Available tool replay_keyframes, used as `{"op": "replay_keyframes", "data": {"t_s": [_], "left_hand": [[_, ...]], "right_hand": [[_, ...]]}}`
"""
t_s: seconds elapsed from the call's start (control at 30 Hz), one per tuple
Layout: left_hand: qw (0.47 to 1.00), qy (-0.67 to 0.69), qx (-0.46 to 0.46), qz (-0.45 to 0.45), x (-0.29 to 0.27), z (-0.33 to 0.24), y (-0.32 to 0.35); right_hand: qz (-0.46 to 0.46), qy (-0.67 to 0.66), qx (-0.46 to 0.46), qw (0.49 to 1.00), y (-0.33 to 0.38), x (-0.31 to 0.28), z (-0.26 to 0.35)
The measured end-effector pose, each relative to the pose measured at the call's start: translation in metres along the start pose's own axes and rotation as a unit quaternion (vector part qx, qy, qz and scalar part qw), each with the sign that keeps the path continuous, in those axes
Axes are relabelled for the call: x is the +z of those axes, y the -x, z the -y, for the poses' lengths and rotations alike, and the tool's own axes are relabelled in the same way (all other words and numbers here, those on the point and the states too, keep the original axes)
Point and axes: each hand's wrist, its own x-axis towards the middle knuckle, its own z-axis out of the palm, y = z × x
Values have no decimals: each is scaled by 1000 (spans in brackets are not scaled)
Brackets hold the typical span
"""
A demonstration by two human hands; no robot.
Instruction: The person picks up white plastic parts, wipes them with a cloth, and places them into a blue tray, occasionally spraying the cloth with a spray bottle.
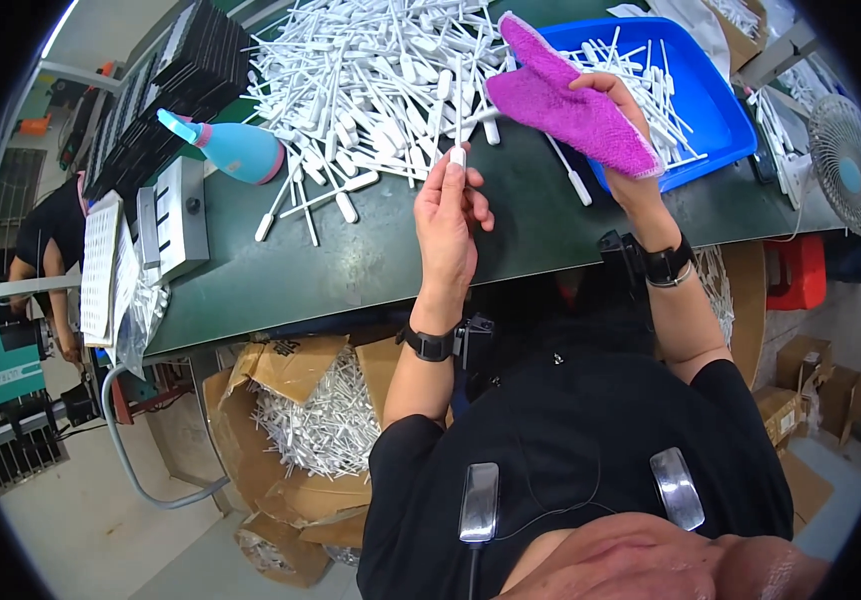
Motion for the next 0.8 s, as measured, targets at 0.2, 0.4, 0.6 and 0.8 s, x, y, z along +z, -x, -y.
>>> {"op": "replay_keyframes", "data": {"t_s": [0.2,0.4,0.6,0.8], "left_hand": [[998,-41,48,-24,18,-2,-4],[952,-257,163,23,46,26,-7],[871,-455,172,68,70,38,14],[884,193,-334,264,47,26,18]], "right_hand": [[-32,-13,-3,999,9,0,9],[-28,-250,252,934,30,61,20],[-90,-293,187,933,14,19,-6],[104,-658,35,745,-16,-51,-25]]}}
